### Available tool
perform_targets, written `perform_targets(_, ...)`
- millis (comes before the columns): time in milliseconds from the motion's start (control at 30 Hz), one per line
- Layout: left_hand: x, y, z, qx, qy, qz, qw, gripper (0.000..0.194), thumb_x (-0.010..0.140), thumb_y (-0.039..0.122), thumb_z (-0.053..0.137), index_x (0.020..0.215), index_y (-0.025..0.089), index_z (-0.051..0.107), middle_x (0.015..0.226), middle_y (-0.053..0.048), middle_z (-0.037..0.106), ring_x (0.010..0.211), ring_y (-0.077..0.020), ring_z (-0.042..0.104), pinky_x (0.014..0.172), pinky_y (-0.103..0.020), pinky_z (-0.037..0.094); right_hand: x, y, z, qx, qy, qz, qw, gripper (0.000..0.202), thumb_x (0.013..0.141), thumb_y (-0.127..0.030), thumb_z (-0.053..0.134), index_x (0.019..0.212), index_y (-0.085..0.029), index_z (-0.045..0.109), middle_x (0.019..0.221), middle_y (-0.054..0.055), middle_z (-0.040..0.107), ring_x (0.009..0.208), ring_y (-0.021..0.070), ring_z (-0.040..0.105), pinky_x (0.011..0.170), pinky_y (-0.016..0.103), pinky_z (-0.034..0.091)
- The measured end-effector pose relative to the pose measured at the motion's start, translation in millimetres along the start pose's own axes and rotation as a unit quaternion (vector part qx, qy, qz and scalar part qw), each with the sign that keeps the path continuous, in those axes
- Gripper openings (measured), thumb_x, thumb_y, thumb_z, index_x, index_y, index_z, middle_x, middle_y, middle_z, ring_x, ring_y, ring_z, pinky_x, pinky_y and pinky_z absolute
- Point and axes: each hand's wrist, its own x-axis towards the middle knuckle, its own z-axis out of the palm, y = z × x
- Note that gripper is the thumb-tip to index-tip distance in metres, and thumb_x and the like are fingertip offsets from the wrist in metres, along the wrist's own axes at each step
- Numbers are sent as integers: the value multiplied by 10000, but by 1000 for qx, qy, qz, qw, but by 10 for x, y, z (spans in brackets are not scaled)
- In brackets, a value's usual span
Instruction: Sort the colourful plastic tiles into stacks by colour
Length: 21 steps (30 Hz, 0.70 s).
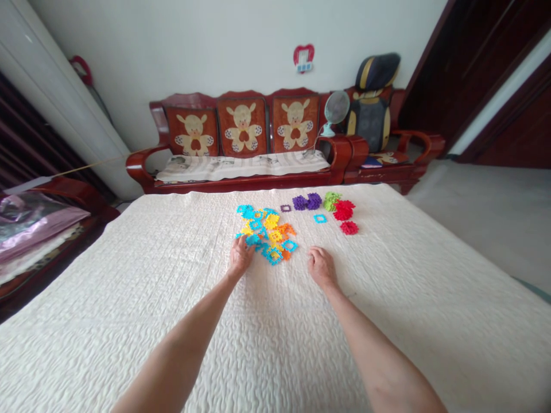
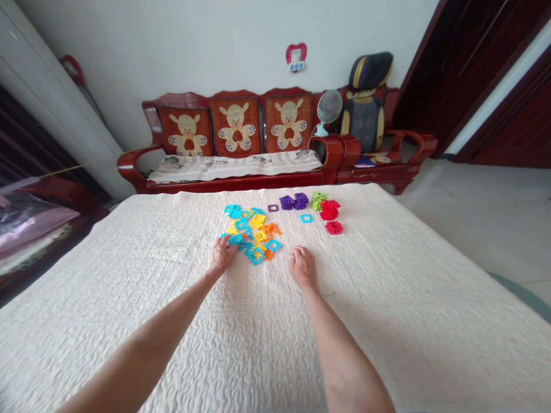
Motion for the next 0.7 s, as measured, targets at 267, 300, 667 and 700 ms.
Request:
perform_targets(267,-91,-31,-229,62,-8,-40,997,437,897,194,500,1332,168,515,1430,-181,504,1370,-273,448,1091,-430,421,3,5,7,1,4,-3,1000,265,834,-64,463,929,-175,684,1109,117,704,1084,232,616,1000,369,448)
perform_targets(300,-125,-57,-278,79,-8,-60,995,397,903,198,474,1293,166,542,1387,-179,530,1357,-286,451,1089,-457,412,2,7,11,2,7,-4,1000,260,835,-68,464,928,-173,683,1105,118,705,1084,233,617,998,368,449)
perform_targets(667,-266,10,-396,181,-49,-115,976,415,986,376,302,1236,180,570,1359,-164,535,1324,-300,419,1043,-469,375,-2,23,40,16,12,-2,1000,262,817,-67,464,913,-181,679,1093,119,707,1076,239,614,997,376,445)
perform_targets(700,-262,20,-401,185,-50,-118,974,421,987,372,296,1244,178,567,1375,-164,527,1332,-302,412,1044,-468,375,-5,26,41,17,13,-4,1000,261,814,-68,464,913,-180,677,1091,119,707,1075,240,614,993,378,446)
